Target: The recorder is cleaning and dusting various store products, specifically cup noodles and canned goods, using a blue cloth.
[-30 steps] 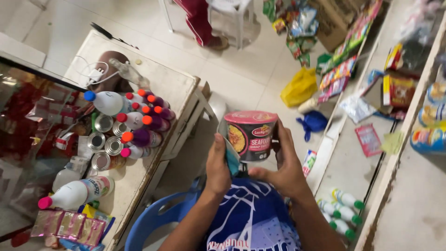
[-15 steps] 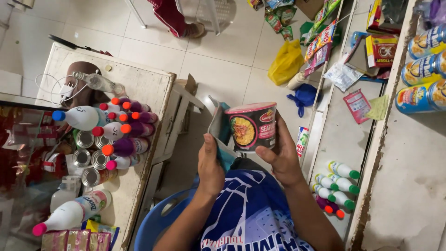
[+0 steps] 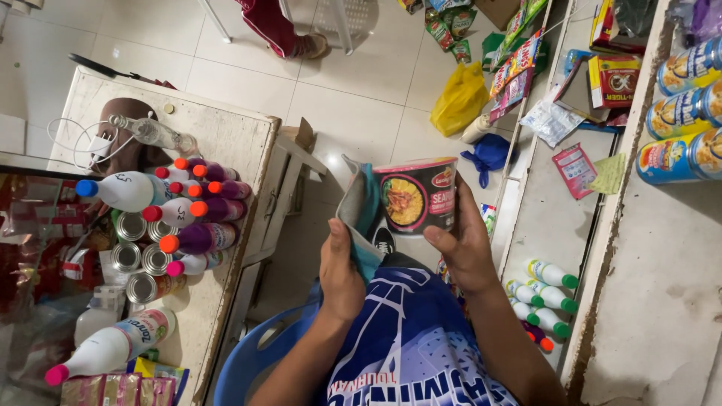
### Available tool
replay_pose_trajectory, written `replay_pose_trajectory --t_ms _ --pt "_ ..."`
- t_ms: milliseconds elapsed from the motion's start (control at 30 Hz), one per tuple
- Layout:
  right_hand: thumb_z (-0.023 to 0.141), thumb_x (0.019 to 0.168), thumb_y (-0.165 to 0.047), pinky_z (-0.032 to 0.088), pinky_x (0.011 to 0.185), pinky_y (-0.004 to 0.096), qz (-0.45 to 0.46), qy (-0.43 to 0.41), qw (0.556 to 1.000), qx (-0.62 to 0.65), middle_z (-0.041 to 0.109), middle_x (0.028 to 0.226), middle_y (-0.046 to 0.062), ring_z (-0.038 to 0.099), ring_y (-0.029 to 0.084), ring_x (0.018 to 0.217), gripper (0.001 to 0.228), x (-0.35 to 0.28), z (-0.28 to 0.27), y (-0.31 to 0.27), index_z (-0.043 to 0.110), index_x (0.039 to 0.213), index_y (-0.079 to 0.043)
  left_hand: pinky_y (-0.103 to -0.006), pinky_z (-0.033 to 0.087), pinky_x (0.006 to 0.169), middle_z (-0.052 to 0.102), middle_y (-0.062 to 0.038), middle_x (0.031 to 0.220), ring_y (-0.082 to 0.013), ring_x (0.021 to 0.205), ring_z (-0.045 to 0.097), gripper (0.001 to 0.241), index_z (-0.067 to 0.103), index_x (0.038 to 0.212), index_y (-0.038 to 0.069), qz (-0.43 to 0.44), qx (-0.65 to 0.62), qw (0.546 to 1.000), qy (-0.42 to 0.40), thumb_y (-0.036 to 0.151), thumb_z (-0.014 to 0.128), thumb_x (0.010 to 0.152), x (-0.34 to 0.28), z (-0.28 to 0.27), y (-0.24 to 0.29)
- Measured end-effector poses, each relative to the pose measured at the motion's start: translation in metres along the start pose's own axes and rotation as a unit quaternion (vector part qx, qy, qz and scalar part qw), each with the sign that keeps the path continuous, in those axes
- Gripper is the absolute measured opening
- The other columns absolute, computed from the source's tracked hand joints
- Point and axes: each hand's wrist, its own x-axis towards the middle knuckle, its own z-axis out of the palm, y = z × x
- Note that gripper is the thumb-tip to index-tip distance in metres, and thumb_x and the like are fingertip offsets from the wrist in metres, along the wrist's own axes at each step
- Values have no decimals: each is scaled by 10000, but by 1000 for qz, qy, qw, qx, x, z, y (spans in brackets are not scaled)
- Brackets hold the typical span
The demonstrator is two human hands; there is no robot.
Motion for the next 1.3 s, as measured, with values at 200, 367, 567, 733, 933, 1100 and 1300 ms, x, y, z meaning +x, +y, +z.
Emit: replay_pose_trajectory --t_ms 200,367,567,733,933,1100,1300 --pt "729 772 -232 512 1026 449 6 -9 999 52 508 1319 242 570 332 1195 1021 3 0 1 192 1604 17 -260 523 756 588 13 706 -78 697 501 579 724 919 70 -4 -67 998 7 420 311 1124 5 -3 -15" --pt "804 731 -195 510 1059 437 -9 3 1000 -7 467 1377 251 531 340 1264 1096 2 4 -7 171 1603 5 -316 560 850 684 -25 811 -102 756 542 601 766 1052 -8 -20 -107 994 22 423 351 1110 6 -5 -10" --pt "850 733 -134 504 1080 444 -49 17 997 -52 414 1443 240 472 340 1327 1095 7 8 -2 187 1596 -9 -376 570 914 732 -82 893 -136 829 612 591 754 1144 -36 -19 -147 988 37 404 363 1102 8 -7 -22" --pt "848 720 -97 525 1053 430 -49 23 996 -68 398 1460 263 468 355 1316 1110 9 7 -2 179 1601 -12 -356 571 902 703 -73 837 -124 810 603 566 751 1087 -13 -8 -158 987 34 404 368 1102 15 4 3" --pt "857 710 -74 529 1054 442 -55 18 995 -76 398 1468 268 461 369 1326 1111 10 14 -3 192 1598 -22 -357 569 920 715 -61 886 -107 834 597 564 754 1115 -10 -7 -154 987 33 406 374 1101 21 0 5" --pt "859 692 -63 553 1028 409 -47 37 996 -59 422 1452 230 486 333 1312 1115 5 11 5 209 1598 -35 -337 559 924 702 -31 912 -97 855 593 572 758 1107 17 -16 -134 991 3 428 360 1102 23 -3 4" --pt "837 717 -100 557 1035 426 -40 40 997 -51 415 1440 247 491 346 1310 1088 4 12 7 195 1590 -10 -397 561 911 725 -60 917 -134 845 570 570 776 1108 10 -23 -95 995 -21 390 351 1113 17 -16 -25"
